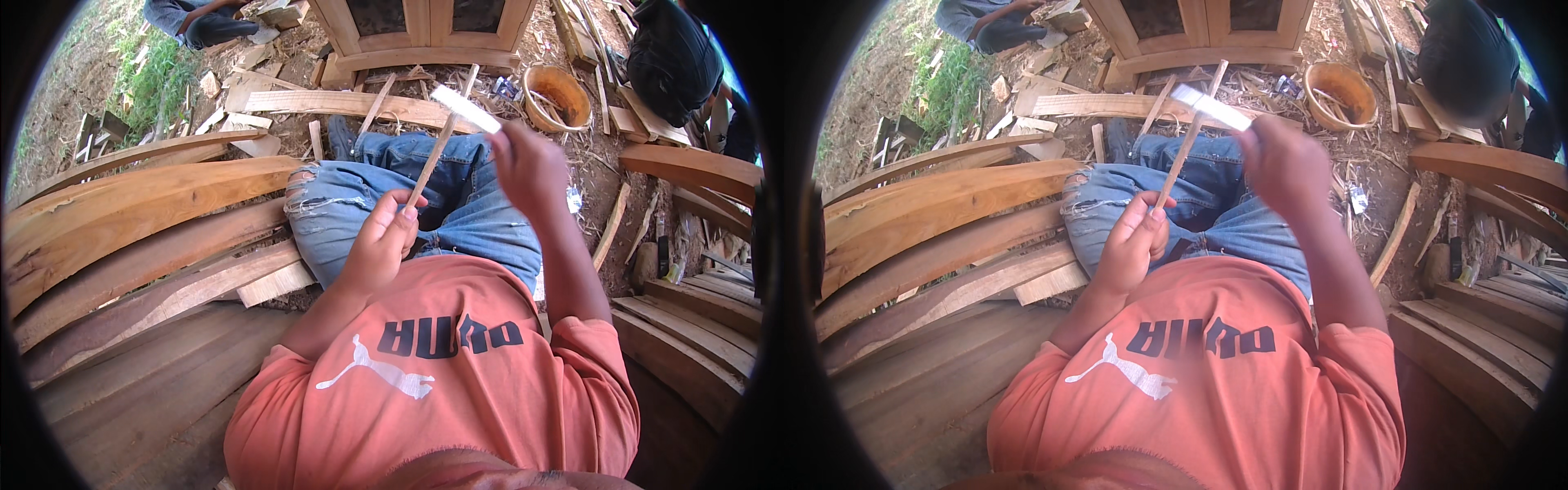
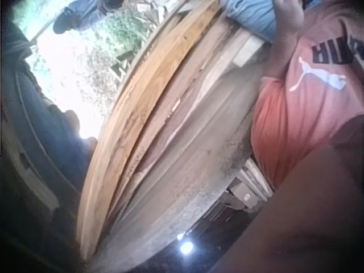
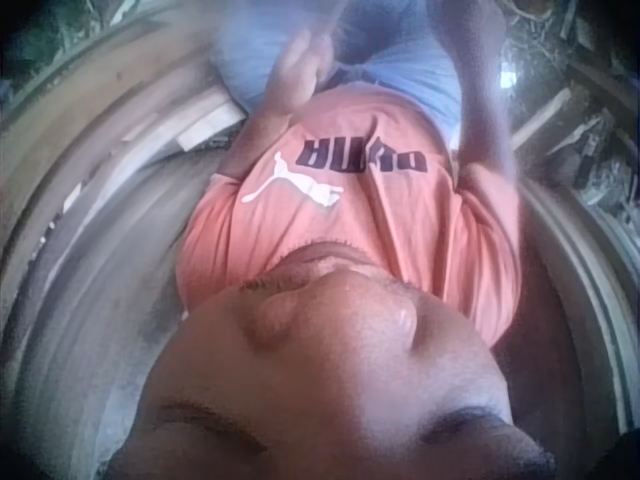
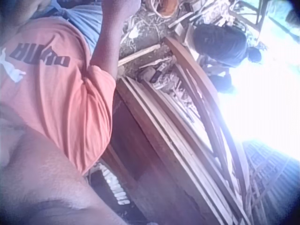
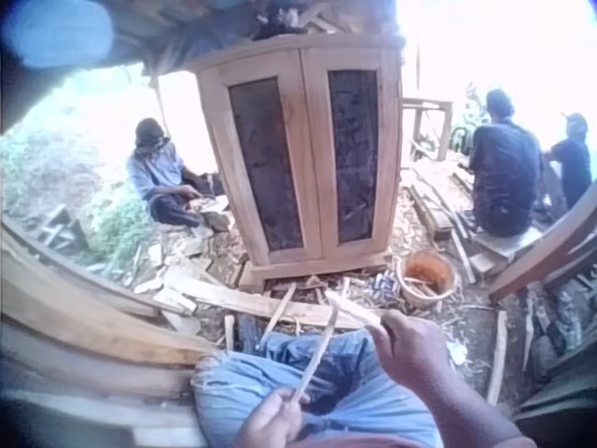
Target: The person sits on the ground and uses a knife to shave and shape a thin wooden stick. They hold the stick in the left hand and repeatedly scrape the blade along its length, rotating the stick to work different sides.
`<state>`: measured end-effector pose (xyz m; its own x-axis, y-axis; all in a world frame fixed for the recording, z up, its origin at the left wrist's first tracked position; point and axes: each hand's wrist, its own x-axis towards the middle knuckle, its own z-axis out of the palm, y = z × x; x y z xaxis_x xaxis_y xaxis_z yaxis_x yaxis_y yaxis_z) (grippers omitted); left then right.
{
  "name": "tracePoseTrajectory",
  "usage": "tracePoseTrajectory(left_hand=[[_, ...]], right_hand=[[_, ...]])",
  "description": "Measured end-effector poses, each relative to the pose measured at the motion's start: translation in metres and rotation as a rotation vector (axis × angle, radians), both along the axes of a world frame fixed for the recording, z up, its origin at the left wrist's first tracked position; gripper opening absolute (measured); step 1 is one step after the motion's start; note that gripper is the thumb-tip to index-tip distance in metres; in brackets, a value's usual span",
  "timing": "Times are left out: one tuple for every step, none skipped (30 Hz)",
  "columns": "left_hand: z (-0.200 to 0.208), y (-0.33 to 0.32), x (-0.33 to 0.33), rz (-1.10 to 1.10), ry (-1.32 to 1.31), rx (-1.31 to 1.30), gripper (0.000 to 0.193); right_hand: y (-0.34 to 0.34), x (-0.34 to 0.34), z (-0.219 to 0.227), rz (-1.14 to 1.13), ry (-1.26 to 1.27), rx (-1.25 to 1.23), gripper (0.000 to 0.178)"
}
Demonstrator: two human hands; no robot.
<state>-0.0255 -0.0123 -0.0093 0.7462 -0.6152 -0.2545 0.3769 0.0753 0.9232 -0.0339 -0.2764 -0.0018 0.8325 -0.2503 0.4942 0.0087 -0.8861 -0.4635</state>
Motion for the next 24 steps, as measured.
tracePoseTrajectory(left_hand=[[0.001, -0.001, 0.000, -0.005, 0.002, -0.003, 0.025], [0.002, -0.002, 0.000, -0.005, 0.004, -0.008, 0.025], [0.004, -0.004, 0.002, -0.010, 0.000, -0.005, 0.025], [0.007, -0.005, 0.003, -0.012, -0.001, -0.001, 0.025], [0.009, -0.005, 0.001, -0.009, 0.000, 0.002, 0.024], [0.007, -0.003, -0.001, -0.017, 0.019, 0.000, 0.024], [0.004, -0.001, 0.001, -0.028, 0.031, -0.005, 0.024], [0.001, 0.000, 0.003, -0.040, 0.043, -0.009, 0.024], [0.000, 0.002, 0.002, -0.038, 0.060, -0.027, 0.024], [0.000, 0.001, 0.003, -0.043, 0.067, -0.048, 0.024], [0.000, 0.001, 0.003, -0.046, 0.077, -0.069, 0.024], [0.001, 0.001, 0.003, -0.045, 0.087, -0.090, 0.024], [0.003, 0.001, 0.003, -0.045, 0.121, -0.102, 0.024], [0.005, 0.000, 0.005, -0.046, 0.154, -0.114, 0.024], [0.007, 0.000, 0.006, -0.046, 0.188, -0.127, 0.024], [0.010, -0.001, 0.010, -0.050, 0.223, -0.154, 0.024], [0.012, -0.001, 0.013, -0.055, 0.258, -0.181, 0.024], [0.014, -0.001, 0.015, -0.060, 0.293, -0.208, 0.023], [0.016, 0.000, 0.016, -0.060, 0.310, -0.230, 0.023], [0.016, 0.000, 0.017, -0.063, 0.316, -0.239, 0.023], [0.017, 0.000, 0.018, -0.065, 0.323, -0.248, 0.023], [0.017, 0.001, 0.018, -0.066, 0.331, -0.253, 0.023], [0.017, 0.002, 0.016, -0.064, 0.327, -0.242, 0.023], [0.018, 0.004, 0.014, -0.063, 0.323, -0.232, 0.023]], right_hand=[[0.015, -0.010, 0.002, 0.110, 0.035, -0.023, 0.037], [0.032, -0.021, 0.005, 0.225, 0.069, -0.047, 0.037], [0.039, -0.026, 0.009, 0.271, 0.134, -0.079, 0.038], [0.036, -0.021, 0.005, 0.252, 0.093, -0.058, 0.039], [0.026, -0.012, 0.001, 0.114, 0.109, -0.052, 0.040], [0.012, -0.003, -0.003, -0.025, 0.124, -0.046, 0.040], [-0.002, 0.004, 0.004, -0.101, 0.082, -0.019, 0.040], [-0.011, 0.005, 0.009, -0.128, 0.123, -0.004, 0.039], [-0.005, 0.002, 0.006, -0.036, 0.075, -0.016, 0.039], [0.006, -0.006, 0.004, 0.050, 0.029, -0.027, 0.038], [0.023, -0.020, 0.005, 0.154, 0.079, -0.051, 0.037], [0.035, -0.027, 0.012, 0.288, 0.136, -0.046, 0.037], [0.035, -0.026, 0.009, 0.290, 0.123, -0.051, 0.037], [0.035, -0.024, 0.006, 0.292, 0.111, -0.057, 0.037], [0.032, -0.019, 0.006, 0.220, 0.172, -0.039, 0.039], [0.030, -0.017, 0.011, 0.195, 0.210, -0.047, 0.038], [0.033, -0.016, 0.007, 0.177, 0.154, -0.035, 0.038], [0.036, -0.016, 0.004, 0.160, 0.098, -0.022, 0.038], [0.037, -0.016, 0.005, 0.157, 0.085, -0.031, 0.038], [0.037, -0.016, 0.006, 0.155, 0.073, -0.039, 0.038], [0.037, -0.015, 0.007, 0.153, 0.060, -0.047, 0.038], [0.034, -0.012, 0.005, 0.092, 0.041, -0.079, 0.038], [0.025, -0.007, 0.003, 0.029, 0.027, -0.111, 0.038], [0.014, -0.001, -0.001, -0.034, 0.012, -0.142, 0.038]])
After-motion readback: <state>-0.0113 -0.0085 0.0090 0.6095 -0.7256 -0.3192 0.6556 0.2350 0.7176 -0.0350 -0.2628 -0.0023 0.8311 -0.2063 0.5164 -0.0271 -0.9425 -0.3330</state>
